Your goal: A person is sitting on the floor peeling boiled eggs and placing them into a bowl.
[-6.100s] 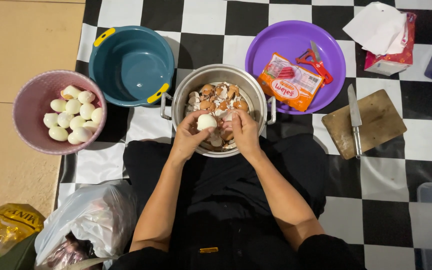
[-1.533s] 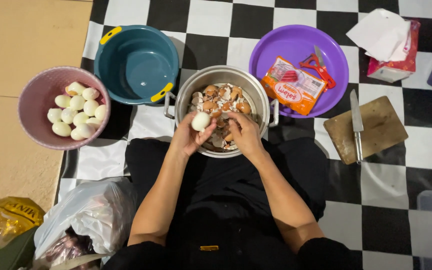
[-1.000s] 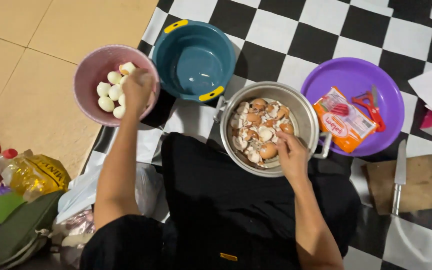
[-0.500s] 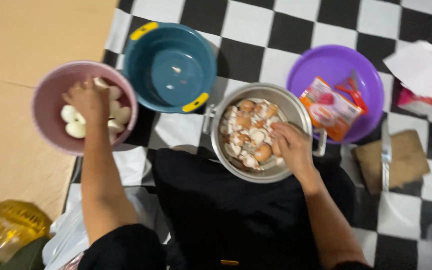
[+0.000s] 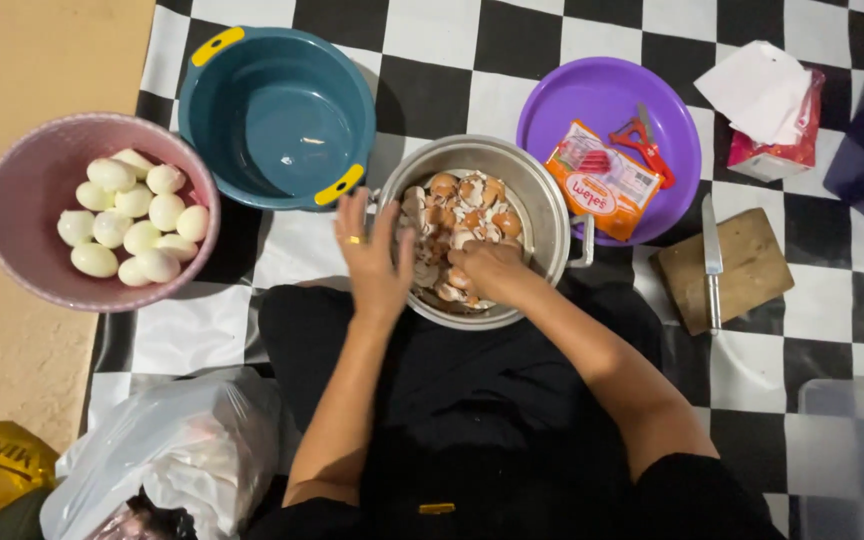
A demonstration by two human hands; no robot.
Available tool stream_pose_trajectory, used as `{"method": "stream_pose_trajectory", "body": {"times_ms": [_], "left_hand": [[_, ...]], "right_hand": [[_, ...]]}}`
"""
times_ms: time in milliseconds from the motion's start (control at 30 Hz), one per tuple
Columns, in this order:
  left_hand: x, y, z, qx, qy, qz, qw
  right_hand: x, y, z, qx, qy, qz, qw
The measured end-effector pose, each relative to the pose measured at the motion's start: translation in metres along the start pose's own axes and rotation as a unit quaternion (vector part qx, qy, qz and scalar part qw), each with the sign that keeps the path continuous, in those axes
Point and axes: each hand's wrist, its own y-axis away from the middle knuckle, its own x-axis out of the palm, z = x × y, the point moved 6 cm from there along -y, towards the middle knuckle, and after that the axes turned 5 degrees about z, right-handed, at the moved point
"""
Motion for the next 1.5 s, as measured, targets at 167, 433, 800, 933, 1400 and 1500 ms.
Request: {"method": "stream_pose_trajectory", "body": {"times_ms": [167,433,800,933,1400,1500], "left_hand": [[0.02,0.023,-0.012,0.03,-0.065,0.001,0.997],[0.024,0.029,-0.003,0.003,-0.049,-0.059,0.997],[0.02,0.026,-0.01,0.011,-0.038,-0.051,0.998],[0.02,0.025,-0.01,0.005,-0.023,-0.041,0.999],[0.013,0.033,-0.036,0.042,0.014,-0.001,0.999],[0.022,0.027,-0.062,0.034,0.107,0.114,0.987]], "right_hand": [[-0.034,0.019,-0.01,0.011,-0.205,-0.158,0.966],[-0.04,0.048,-0.01,-0.074,-0.381,-0.242,0.889],[-0.033,0.051,-0.006,-0.114,-0.448,-0.208,0.862],[-0.014,0.042,0.008,-0.19,-0.393,-0.154,0.886],[-0.006,0.04,-0.019,-0.198,-0.767,-0.147,0.592],[-0.012,0.049,-0.014,-0.155,-0.804,-0.169,0.549]]}}
